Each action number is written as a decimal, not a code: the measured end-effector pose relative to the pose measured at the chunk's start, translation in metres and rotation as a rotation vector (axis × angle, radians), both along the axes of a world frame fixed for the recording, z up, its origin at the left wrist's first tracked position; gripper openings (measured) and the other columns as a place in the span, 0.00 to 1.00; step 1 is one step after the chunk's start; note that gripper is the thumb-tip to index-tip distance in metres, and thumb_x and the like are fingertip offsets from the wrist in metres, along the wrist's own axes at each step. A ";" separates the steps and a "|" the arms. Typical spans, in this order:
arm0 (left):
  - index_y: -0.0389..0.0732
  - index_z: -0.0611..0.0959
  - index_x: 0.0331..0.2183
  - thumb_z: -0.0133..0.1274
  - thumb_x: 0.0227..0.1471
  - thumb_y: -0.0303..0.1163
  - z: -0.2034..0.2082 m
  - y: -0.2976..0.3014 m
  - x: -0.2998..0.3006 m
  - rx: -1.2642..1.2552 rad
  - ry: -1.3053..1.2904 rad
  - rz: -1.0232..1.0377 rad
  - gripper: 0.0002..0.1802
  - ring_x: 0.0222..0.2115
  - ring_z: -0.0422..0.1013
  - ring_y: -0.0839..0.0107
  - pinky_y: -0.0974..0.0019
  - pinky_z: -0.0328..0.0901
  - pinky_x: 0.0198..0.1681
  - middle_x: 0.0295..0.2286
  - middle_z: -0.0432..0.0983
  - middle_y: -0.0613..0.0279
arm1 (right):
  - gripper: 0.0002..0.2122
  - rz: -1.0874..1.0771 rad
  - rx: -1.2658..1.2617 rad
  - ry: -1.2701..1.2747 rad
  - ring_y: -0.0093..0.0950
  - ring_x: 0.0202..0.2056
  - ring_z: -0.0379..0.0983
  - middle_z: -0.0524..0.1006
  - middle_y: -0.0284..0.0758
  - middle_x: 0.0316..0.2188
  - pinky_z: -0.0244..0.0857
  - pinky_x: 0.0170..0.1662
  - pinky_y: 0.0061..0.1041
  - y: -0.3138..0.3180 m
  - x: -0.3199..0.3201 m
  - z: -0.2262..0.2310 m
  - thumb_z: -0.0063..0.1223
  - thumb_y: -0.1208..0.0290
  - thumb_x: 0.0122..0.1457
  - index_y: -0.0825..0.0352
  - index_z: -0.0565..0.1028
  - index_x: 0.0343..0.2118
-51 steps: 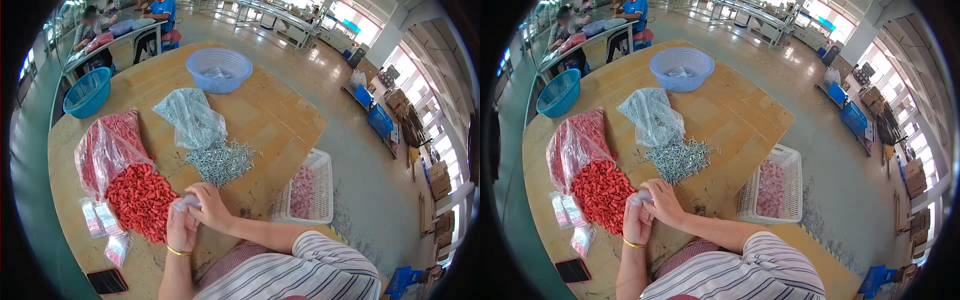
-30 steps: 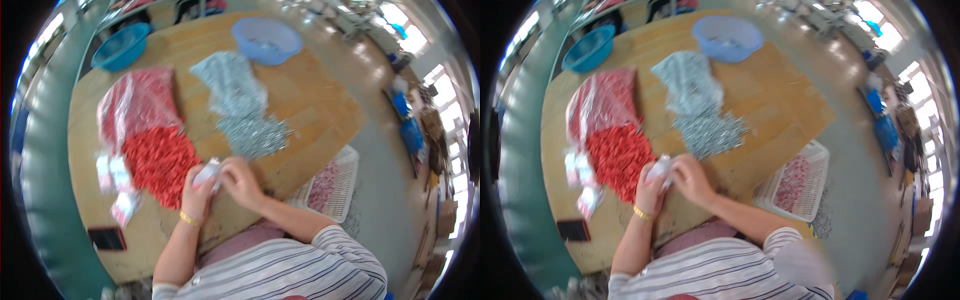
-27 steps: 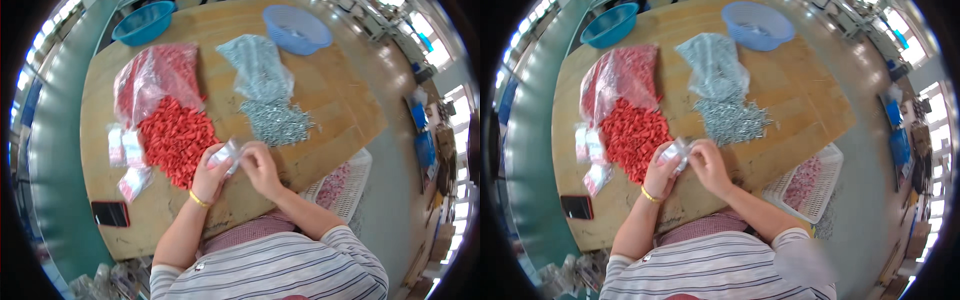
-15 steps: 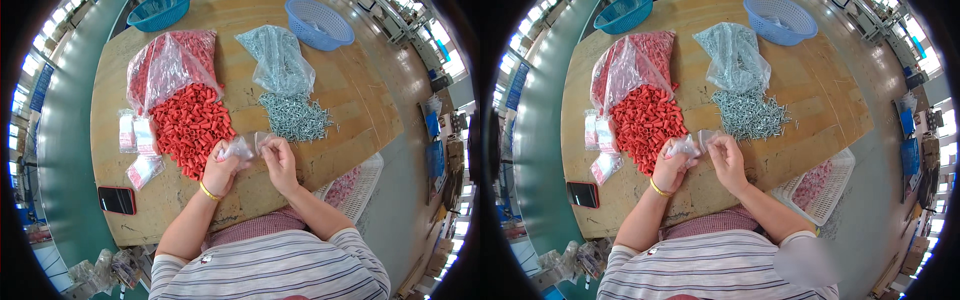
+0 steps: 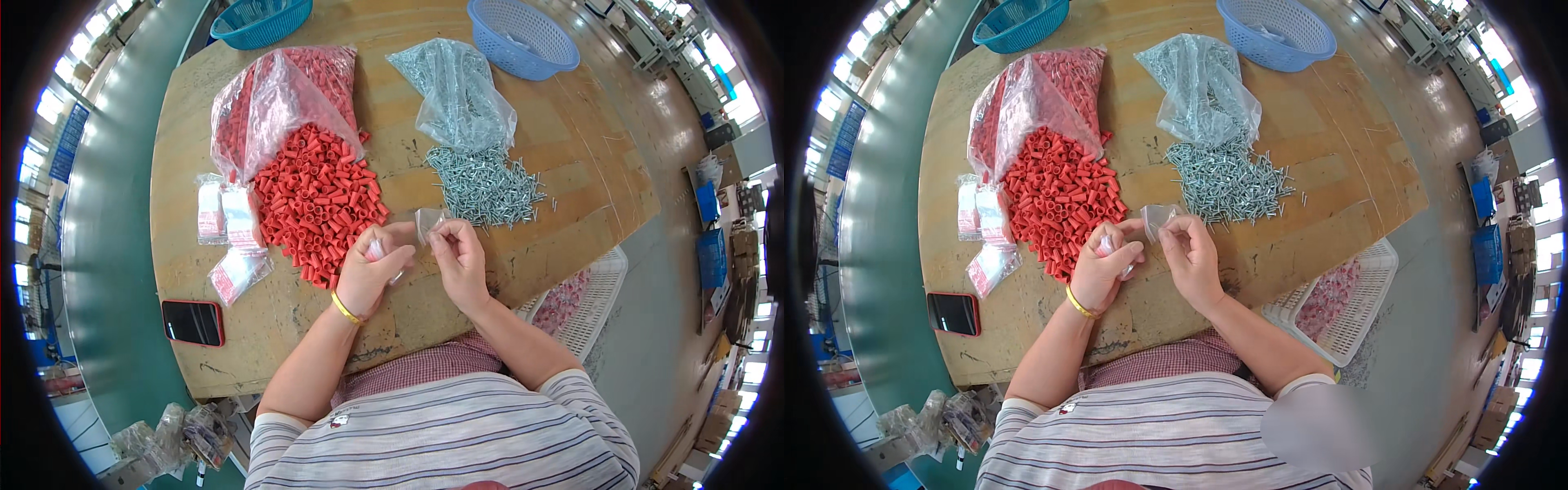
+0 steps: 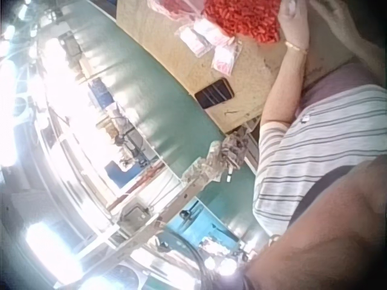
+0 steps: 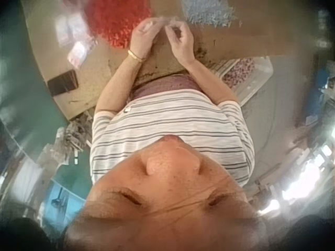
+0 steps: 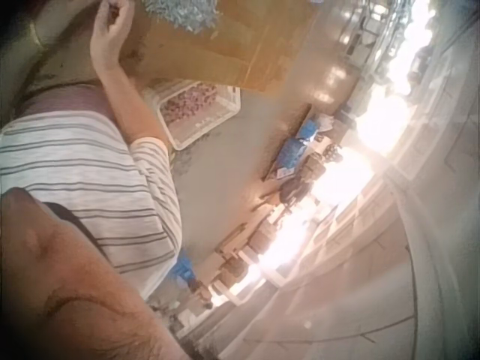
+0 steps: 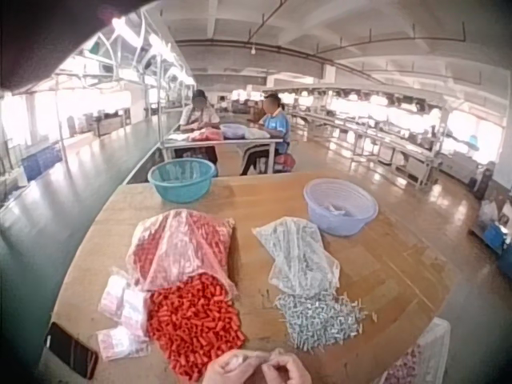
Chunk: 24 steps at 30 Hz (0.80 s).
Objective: The person sorts small plastic components and screws by hand, placing them into a small plastic bag.
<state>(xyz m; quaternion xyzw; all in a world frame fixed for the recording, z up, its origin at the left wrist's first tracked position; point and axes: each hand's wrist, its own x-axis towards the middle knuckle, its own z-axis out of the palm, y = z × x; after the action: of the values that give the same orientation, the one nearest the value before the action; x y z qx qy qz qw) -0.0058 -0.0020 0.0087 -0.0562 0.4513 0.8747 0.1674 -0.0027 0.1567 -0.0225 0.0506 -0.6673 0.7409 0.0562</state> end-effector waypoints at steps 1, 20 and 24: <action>0.44 0.69 0.26 0.56 0.51 0.22 0.001 0.002 0.000 -0.002 -0.010 0.016 0.11 0.21 0.63 0.81 0.77 0.57 0.21 0.37 0.75 0.59 | 0.03 -0.007 0.011 0.015 0.11 0.30 0.62 0.67 0.26 0.31 0.60 0.34 0.13 0.000 0.000 0.000 0.48 0.79 0.62 0.67 0.67 0.36; 0.37 0.82 0.37 0.56 0.52 0.30 -0.004 -0.010 0.000 -0.699 0.349 0.005 0.10 0.29 0.70 0.80 0.73 0.66 0.35 0.27 0.76 0.68 | 0.08 -0.171 0.434 0.224 0.24 0.32 0.68 0.71 0.32 0.33 0.63 0.38 0.22 -0.002 0.005 0.029 0.54 0.76 0.57 0.69 0.70 0.39; 0.37 0.83 0.36 0.56 0.50 0.29 0.000 -0.009 0.003 -0.794 0.387 -0.123 0.09 0.30 0.71 0.79 0.73 0.66 0.36 0.28 0.78 0.64 | 0.08 0.108 0.479 0.143 0.21 0.33 0.69 0.74 0.31 0.32 0.63 0.38 0.21 0.013 0.002 0.029 0.52 0.75 0.59 0.69 0.72 0.40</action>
<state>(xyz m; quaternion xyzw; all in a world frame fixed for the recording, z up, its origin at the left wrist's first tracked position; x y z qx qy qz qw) -0.0023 -0.0111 0.0084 0.0754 0.7777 0.6165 0.0972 -0.0007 0.1701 0.0065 0.1505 -0.8144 0.5582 0.0502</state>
